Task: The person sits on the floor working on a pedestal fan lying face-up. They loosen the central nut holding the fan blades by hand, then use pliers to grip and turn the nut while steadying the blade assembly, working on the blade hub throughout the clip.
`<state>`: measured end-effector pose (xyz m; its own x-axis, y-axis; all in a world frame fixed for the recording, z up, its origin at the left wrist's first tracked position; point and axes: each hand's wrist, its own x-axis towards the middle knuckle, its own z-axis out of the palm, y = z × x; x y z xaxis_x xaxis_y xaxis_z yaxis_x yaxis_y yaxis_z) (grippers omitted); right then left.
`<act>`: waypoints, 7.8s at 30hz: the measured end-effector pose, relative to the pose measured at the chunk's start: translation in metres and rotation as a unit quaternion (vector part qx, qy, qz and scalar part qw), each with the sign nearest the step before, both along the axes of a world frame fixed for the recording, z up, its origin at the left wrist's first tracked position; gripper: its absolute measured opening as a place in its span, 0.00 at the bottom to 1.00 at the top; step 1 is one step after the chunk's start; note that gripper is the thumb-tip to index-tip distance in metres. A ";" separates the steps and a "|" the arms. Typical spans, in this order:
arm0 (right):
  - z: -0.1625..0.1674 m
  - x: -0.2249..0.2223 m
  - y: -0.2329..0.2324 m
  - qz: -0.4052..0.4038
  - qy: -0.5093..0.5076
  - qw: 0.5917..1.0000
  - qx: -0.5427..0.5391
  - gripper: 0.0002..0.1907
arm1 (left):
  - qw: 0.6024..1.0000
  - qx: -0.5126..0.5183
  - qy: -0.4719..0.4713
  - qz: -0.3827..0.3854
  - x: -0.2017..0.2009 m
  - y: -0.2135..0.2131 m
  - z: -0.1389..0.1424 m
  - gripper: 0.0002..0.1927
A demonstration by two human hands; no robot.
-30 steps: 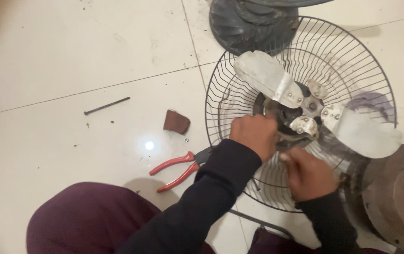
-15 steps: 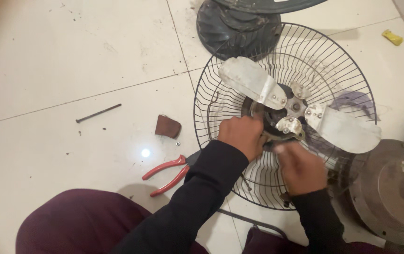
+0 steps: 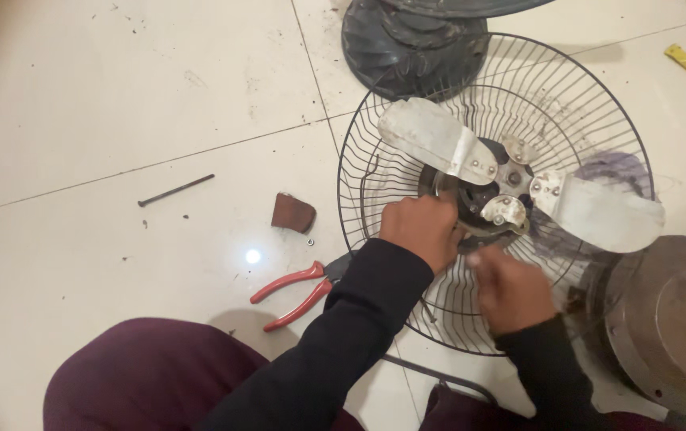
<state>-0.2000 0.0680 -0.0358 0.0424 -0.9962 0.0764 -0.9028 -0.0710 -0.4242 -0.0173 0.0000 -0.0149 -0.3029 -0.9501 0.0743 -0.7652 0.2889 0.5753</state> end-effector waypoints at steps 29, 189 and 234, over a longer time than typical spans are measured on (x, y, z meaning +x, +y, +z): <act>0.013 -0.011 0.000 -0.094 -0.309 0.940 0.106 0.12 | 0.998 -0.037 -0.003 0.056 -0.017 0.006 -0.011 0.11; 0.098 -0.022 -0.047 0.140 -0.111 0.972 -0.150 0.20 | 0.863 -0.445 -0.121 -0.204 -0.025 -0.034 0.012 0.14; 0.024 -0.010 -0.042 -0.151 -0.772 0.588 0.186 0.05 | 0.957 -0.184 0.127 -0.185 0.001 -0.041 0.020 0.11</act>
<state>-0.2102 0.0259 -0.0121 0.0254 -0.9000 -0.4352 0.6325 0.3516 -0.6902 -0.0161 -0.0406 0.0056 -0.5406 -0.6768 0.4997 -0.4201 0.7317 0.5367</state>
